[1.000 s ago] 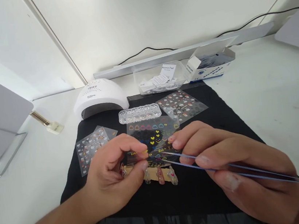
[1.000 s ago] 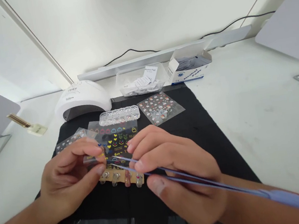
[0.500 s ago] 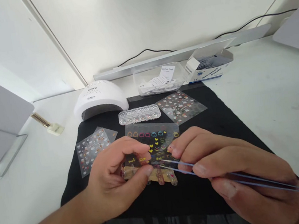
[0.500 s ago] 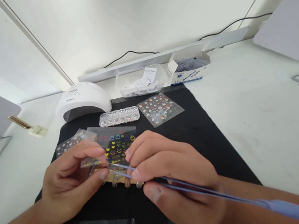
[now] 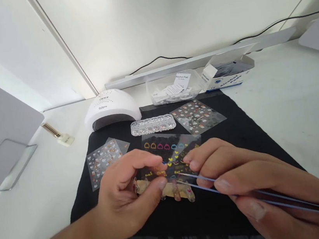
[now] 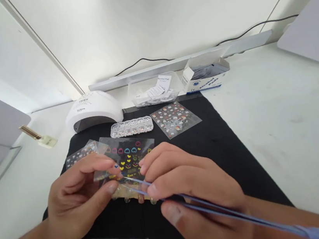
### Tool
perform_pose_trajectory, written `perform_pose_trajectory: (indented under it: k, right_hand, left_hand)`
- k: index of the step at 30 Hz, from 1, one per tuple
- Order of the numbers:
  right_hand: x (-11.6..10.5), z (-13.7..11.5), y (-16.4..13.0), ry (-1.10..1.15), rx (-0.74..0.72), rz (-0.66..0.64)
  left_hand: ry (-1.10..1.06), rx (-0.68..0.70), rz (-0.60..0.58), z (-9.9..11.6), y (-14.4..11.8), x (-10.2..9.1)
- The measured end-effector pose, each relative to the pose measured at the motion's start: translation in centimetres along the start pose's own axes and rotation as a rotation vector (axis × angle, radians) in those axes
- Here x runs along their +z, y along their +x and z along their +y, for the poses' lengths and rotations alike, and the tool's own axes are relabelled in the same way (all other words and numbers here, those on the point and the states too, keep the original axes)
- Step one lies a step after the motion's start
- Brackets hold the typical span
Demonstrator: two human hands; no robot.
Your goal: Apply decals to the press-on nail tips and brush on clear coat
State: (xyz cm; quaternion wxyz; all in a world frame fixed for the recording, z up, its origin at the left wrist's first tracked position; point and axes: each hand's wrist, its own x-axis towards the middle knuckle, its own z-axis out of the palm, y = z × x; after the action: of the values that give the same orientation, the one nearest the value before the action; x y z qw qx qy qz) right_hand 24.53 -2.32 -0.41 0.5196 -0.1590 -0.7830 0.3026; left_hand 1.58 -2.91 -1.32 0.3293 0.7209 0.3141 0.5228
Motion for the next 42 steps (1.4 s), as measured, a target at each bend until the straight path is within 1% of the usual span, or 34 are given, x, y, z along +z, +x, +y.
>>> perform_pose_trajectory:
  k: [2, 3, 6, 8, 10, 13, 18, 22, 25, 32, 34, 39, 42]
  right_hand:
    - [0.3, 0.2, 0.0, 0.016, 0.009, 0.038]
    - [0.4, 0.3, -0.1, 0.029, 0.006, 0.052]
    - [0.6, 0.5, 0.0, 0.062, -0.005, 0.062]
    - [0.6, 0.5, 0.1, 0.074, 0.001, 0.065]
    - [0.5, 0.4, 0.2, 0.072, 0.008, 0.055]
    - [0.3, 0.1, 0.3, 0.051, 0.011, 0.019]
    - [0.1, -0.2, 0.0, 0.033, 0.004, -0.018]
    - [0.1, -0.4, -0.1, 0.020, 0.011, -0.059]
    - [0.0, -0.5, 0.1, 0.011, 0.044, -0.047]
    - [-0.2, -0.9, 0.4, 0.030, 0.072, -0.063]
    - [0.0, -0.8, 0.2, 0.044, 0.103, -0.047]
    - [1.0, 0.3, -0.3, 0.237, 0.159, 0.161]
    - [1.3, 0.8, -0.4, 0.305, 0.194, 0.195]
  left_hand:
    - [0.016, 0.050, -0.033, 0.2, 0.2, 0.0]
    - [0.011, 0.054, -0.048, 0.2, 0.2, 0.1]
    - [-0.031, -0.012, -0.060, 0.1, -0.2, 0.3]
    - [-0.069, -0.062, -0.037, 0.0, -0.6, 0.4]
    - [-0.080, -0.078, -0.006, -0.1, -0.7, 0.5]
    - [-0.037, -0.066, 0.012, 0.0, -0.6, 0.6]
    - [0.008, -0.043, -0.031, 0.6, -0.2, 0.4]
    - [-0.016, -0.051, -0.079, 0.7, -0.4, 0.2]
    - [-0.034, -0.058, -0.125, 0.7, -0.5, 0.1]
    - [-0.051, -0.107, -0.138, 1.0, 0.0, -0.1]
    - [-0.053, -0.136, -0.119, 1.0, 0.2, 0.0]
    - [-0.099, -0.208, -0.088, 0.8, -0.1, 0.2]
    - [-0.107, -0.250, -0.078, 0.7, -0.2, 0.3]
